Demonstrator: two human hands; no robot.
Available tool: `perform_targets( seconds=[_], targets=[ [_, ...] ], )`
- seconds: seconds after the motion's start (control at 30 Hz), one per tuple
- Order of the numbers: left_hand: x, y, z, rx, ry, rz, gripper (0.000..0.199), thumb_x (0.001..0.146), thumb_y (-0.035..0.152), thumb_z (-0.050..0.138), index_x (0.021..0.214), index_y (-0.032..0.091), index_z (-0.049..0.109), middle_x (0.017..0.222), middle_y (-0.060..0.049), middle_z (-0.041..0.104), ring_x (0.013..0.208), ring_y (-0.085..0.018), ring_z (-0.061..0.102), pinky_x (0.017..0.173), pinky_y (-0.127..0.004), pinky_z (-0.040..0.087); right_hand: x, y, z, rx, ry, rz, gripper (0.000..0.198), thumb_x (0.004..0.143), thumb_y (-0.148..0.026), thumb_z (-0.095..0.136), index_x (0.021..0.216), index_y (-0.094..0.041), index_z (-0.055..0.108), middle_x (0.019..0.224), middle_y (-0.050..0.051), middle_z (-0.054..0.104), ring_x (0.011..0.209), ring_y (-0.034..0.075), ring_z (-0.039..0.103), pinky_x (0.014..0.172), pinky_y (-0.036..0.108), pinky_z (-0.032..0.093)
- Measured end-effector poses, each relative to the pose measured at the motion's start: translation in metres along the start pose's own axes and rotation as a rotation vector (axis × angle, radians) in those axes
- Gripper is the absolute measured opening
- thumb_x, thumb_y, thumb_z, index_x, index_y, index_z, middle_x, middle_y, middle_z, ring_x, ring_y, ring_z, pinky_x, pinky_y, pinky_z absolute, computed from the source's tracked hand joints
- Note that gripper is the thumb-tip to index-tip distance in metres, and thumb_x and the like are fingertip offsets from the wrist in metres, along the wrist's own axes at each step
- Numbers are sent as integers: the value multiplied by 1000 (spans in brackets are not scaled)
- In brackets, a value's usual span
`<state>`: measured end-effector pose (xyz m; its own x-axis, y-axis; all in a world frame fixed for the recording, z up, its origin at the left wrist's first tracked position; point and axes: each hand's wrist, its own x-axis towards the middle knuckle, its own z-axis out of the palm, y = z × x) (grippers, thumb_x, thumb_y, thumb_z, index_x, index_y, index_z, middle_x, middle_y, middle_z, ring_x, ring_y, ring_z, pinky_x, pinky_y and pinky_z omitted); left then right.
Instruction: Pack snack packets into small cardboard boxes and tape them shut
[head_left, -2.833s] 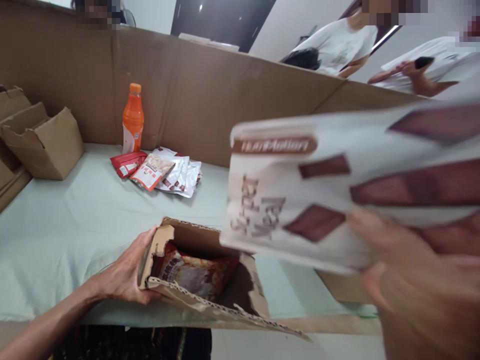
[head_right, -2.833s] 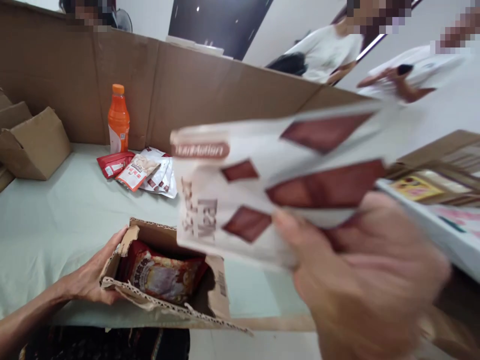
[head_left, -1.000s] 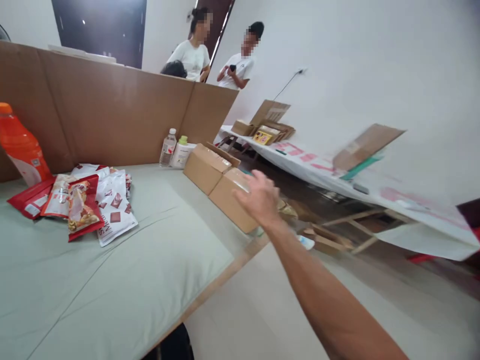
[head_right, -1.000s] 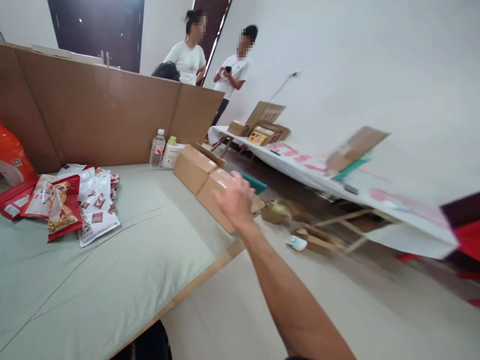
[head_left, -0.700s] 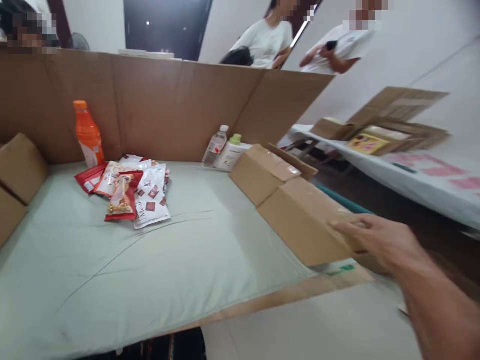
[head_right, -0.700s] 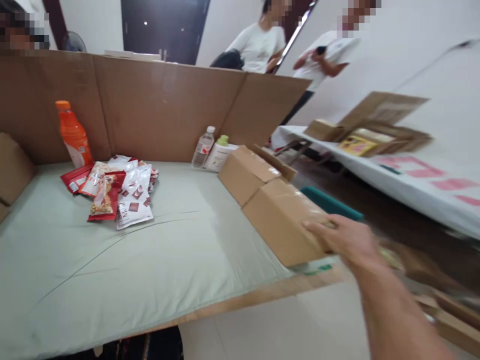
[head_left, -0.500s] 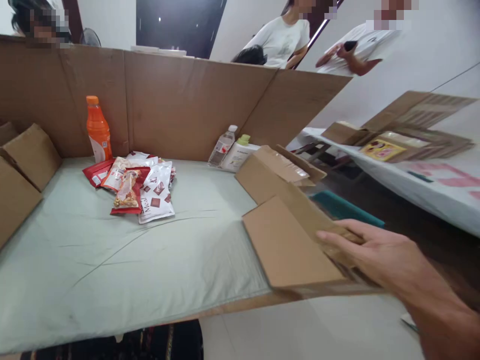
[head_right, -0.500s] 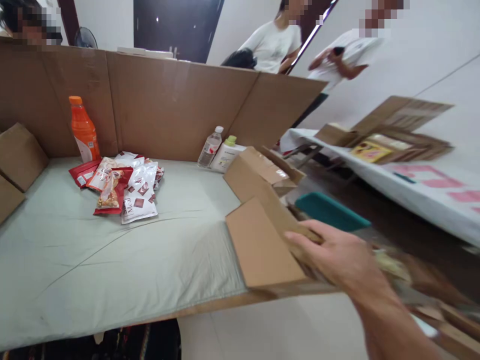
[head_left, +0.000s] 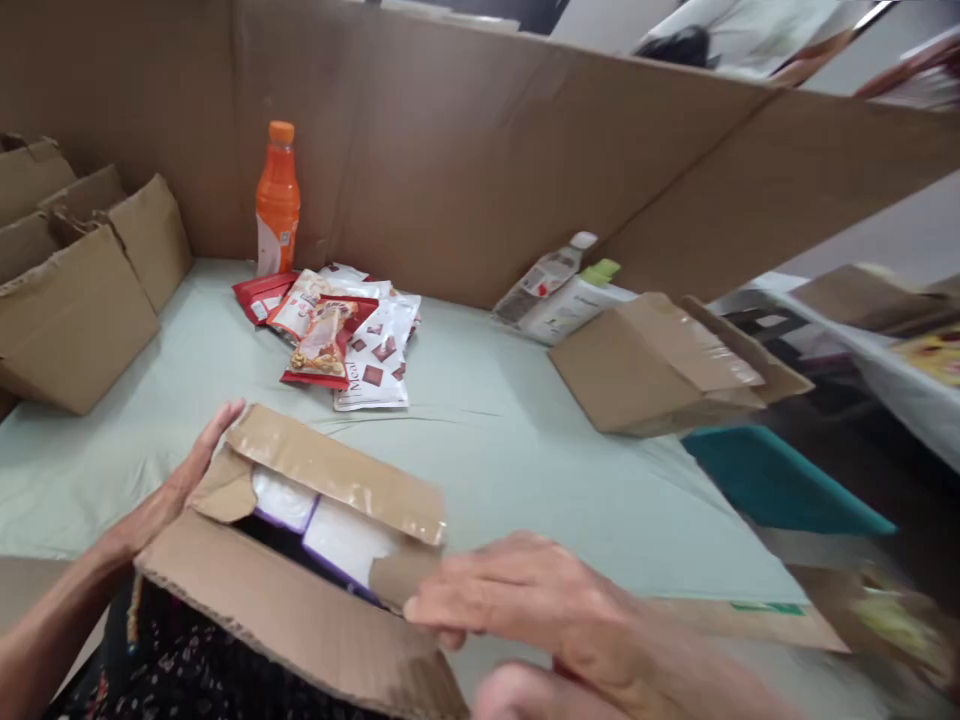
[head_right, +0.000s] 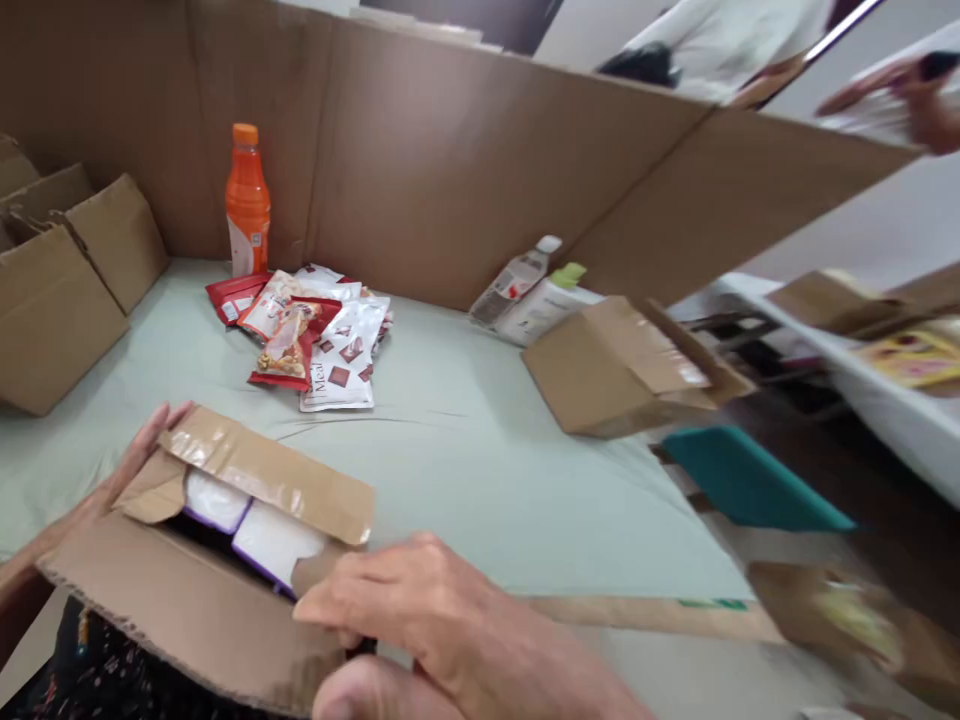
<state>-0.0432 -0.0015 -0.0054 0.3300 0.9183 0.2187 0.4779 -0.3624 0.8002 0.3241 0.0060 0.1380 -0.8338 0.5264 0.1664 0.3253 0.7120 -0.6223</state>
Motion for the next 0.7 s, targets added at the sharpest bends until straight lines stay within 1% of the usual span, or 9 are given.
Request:
perform_targets(
  seconds=[0.07,0.13,0.2,0.27,0.37,0.43,0.53,0.6,0.7],
  targets=[
    [7,-7,-6,-106,-58,6,113,84,92,53,170,37,6,177,-11,23,156,-45,34,122,-67,39,7,0,-4,8,-98,87,47,114,-43,34,114,-24,77,107,6,83,97,18,78,84,27,62],
    [13,-13,-10,-188,-90,2,123,77,92,63,170,37,6,177,-12,23,157,-46,33,123,-67,36,10,3,-5,-96,-157,166,41,112,-35,38,128,-26,74,127,6,79,114,21,75,91,31,63],
    [16,-14,-11,-232,-101,-35,121,78,90,66,170,37,8,178,-11,20,158,-45,29,125,-67,31,11,7,-3,-258,-183,204,40,107,-32,49,141,-24,67,148,9,67,130,26,67,99,38,62],
    [13,-12,-8,-246,-94,-73,119,79,87,67,170,36,9,178,-11,18,159,-46,25,126,-68,25,13,13,1,-425,-166,206,47,100,-29,59,147,-19,61,159,15,55,139,31,61,104,44,60],
    [3,-4,-2,-212,-71,-125,120,80,82,72,170,35,9,176,-11,24,158,-48,27,127,-70,23,21,23,13,-569,-139,184,53,93,-28,70,143,-12,63,150,21,62,131,36,64,107,52,57],
    [-3,0,3,-192,-42,-145,120,80,80,73,170,36,8,175,-12,26,157,-49,31,126,-71,25,33,26,24,-604,-151,178,63,90,-38,75,143,-7,62,140,24,68,124,38,66,107,57,54],
    [-11,-1,10,-175,-19,-145,123,79,78,77,170,37,6,176,-13,23,157,-50,31,125,-72,25,54,27,42,-637,-214,203,79,86,-49,77,144,1,59,129,28,71,114,42,67,102,62,53],
    [-14,-4,11,-143,-32,-134,122,79,75,78,170,40,5,177,-11,21,158,-50,27,125,-73,23,65,26,48,-634,-268,241,73,87,-44,75,140,3,61,122,29,72,107,41,67,99,61,53],
    [-16,-7,7,-80,-52,-111,116,83,67,78,169,44,4,179,-8,17,159,-51,23,124,-73,24,68,24,44,-503,-255,310,41,83,-26,70,119,-6,71,108,20,75,99,34,66,96,54,52]
  ],
)
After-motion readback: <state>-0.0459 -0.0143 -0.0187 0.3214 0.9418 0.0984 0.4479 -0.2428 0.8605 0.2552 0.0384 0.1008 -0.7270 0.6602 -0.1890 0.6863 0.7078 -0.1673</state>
